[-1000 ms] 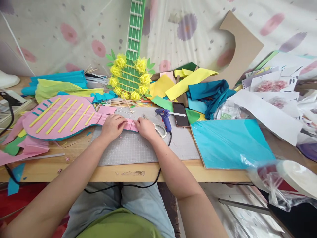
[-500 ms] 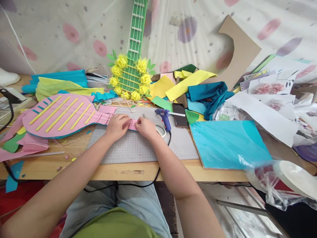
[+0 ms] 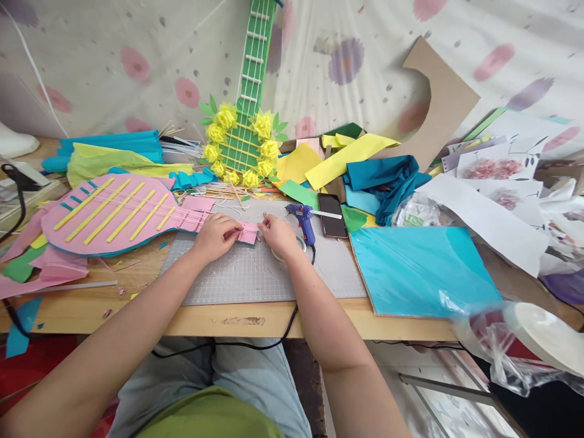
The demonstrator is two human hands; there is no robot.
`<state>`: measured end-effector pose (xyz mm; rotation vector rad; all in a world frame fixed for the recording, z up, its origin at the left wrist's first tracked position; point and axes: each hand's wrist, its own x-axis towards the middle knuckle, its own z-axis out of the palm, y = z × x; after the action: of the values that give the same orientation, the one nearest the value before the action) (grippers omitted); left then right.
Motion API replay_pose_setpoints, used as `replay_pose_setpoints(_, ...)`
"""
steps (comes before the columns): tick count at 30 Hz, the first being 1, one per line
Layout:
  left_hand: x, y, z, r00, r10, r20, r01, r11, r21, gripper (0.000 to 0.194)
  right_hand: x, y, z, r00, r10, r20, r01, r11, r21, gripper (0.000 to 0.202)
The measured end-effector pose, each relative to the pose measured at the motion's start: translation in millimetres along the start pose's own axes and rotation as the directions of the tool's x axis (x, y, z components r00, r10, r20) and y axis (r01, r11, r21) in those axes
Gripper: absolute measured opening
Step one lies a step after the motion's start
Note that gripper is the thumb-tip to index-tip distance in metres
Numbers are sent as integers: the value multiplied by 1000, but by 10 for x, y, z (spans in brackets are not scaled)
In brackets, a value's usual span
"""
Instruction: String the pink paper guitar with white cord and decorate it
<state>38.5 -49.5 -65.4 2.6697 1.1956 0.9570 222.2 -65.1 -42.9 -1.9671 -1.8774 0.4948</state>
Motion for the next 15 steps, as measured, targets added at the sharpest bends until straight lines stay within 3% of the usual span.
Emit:
replay_pose_setpoints(5, -6, 37, -40, 999, -3, -40, 2, 1000, -16, 24, -11, 41, -65, 996, -12, -93, 4, 996, -90, 13)
replay_pose_setpoints(11, -1, 43, -71, 996, -9, -88, 4, 999, -49, 34, -61, 39, -7, 972, -230, 56, 234, 969, -78, 32)
replay_pose_setpoints(15, 38, -27, -63, 988, -103, -115, 104, 995, 6, 28, -63, -5, 67, 981, -190, 35, 193, 973, -124, 30)
